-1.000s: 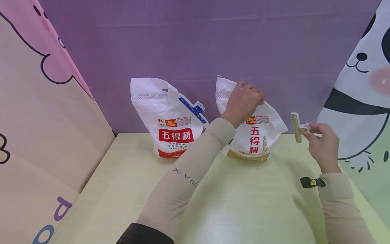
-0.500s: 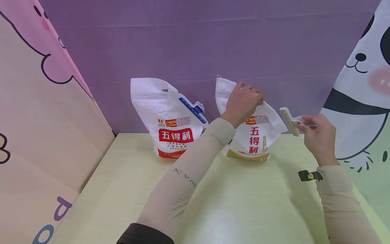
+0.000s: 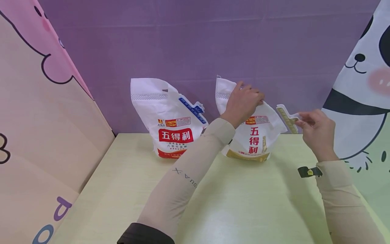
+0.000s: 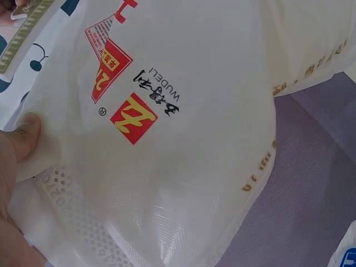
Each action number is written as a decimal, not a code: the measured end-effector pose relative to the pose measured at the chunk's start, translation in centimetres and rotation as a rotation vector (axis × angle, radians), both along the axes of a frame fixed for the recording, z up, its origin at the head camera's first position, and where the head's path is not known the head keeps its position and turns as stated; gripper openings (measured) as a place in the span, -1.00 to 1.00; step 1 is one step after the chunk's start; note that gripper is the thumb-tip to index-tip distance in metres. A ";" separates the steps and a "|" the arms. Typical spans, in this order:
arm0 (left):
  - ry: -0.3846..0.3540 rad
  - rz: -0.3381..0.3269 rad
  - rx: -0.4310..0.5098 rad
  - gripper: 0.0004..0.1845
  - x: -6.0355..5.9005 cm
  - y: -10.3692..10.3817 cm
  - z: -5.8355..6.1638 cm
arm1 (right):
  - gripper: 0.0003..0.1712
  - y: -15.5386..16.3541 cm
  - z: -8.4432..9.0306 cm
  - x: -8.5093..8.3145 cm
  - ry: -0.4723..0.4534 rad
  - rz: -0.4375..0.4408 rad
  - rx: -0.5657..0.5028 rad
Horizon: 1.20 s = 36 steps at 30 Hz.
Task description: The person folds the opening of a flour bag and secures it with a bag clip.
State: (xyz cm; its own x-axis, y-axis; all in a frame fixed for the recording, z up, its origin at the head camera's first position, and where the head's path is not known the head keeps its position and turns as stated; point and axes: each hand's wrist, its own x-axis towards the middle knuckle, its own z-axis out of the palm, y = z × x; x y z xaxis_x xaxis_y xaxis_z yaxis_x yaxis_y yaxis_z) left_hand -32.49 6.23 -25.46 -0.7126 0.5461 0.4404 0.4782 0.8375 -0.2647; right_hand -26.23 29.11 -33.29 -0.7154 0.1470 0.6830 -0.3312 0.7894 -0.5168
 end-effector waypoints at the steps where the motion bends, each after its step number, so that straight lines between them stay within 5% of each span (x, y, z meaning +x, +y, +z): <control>1: -0.002 -0.001 0.003 -0.68 0.0 0.0 0.0 | -0.81 0.0 0.1 0.0 0.003 0.000 0.003; 36: -0.028 -0.001 0.012 -0.67 0.1 0.0 0.1 | -0.85 -1.6 1.4 -2.2 -0.037 0.047 -0.019</control>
